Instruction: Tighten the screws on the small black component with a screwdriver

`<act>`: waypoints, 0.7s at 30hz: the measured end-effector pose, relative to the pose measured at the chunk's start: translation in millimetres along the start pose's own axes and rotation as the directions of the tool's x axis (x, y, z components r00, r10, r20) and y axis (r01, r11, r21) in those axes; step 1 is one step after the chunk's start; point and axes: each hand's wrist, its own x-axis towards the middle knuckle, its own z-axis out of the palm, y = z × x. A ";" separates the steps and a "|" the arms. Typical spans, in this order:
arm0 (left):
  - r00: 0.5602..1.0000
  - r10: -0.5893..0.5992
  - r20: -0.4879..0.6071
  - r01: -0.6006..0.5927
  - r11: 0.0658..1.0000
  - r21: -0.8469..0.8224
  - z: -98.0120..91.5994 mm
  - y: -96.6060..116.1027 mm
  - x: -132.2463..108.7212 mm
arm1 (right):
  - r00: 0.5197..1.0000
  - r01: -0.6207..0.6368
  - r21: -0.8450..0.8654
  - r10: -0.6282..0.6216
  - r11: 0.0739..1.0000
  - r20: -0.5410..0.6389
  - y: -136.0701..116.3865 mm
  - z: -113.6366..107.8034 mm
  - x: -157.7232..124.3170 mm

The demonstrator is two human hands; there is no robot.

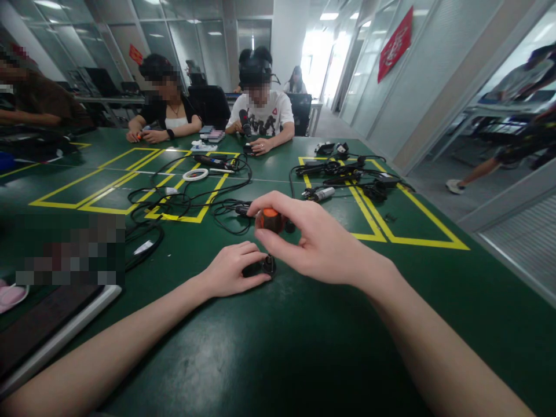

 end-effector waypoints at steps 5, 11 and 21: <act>1.000 0.002 0.002 -0.002 1.000 -0.006 -1.4 -0.3 0.6 | 0.998 0.028 -0.069 -0.032 0.997 -0.055 0.7 -1.4 1.2; 1.000 -0.014 0.018 0.014 1.000 -0.024 -2.2 -0.5 1.1 | 0.998 -0.023 -0.033 0.022 0.999 -0.053 1.6 -2.7 -0.8; 0.999 -0.033 0.029 0.033 0.999 -0.023 -2.2 -1.1 1.2 | 0.993 -0.041 -0.016 0.038 0.999 -0.115 -3.7 -3.9 2.0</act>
